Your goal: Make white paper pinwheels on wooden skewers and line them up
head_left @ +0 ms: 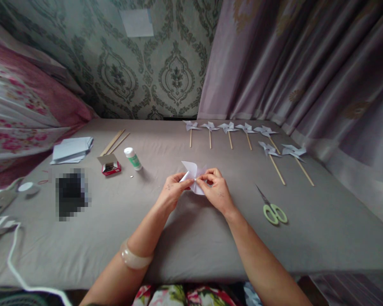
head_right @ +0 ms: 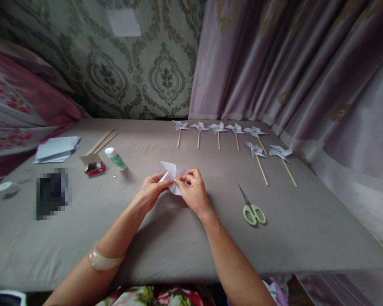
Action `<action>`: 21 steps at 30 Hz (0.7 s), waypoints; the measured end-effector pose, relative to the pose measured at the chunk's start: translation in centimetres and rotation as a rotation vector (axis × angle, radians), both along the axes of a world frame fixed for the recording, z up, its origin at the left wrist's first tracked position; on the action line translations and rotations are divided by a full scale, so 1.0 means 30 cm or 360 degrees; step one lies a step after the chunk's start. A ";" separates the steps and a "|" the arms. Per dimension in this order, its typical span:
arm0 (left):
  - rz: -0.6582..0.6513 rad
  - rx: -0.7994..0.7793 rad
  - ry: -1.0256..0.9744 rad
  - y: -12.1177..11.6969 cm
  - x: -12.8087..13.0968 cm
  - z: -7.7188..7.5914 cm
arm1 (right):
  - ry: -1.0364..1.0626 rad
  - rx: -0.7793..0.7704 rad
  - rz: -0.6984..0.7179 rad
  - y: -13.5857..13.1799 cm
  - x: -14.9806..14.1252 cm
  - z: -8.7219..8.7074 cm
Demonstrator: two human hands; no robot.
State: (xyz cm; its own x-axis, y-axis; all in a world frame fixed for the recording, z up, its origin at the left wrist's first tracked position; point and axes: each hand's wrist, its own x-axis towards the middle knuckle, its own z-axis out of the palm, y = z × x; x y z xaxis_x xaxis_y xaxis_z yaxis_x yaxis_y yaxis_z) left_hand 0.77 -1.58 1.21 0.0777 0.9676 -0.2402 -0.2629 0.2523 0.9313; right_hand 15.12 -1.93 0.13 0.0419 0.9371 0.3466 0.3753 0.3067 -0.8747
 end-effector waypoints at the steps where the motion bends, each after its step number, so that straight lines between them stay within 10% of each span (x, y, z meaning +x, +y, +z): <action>1: -0.0001 -0.0010 -0.0006 0.001 0.000 -0.002 | 0.0002 0.0002 -0.0001 -0.001 0.000 0.001; 21: -0.0046 0.0498 0.0694 -0.007 -0.001 -0.006 | 0.0085 -0.0081 0.0077 0.016 0.001 -0.022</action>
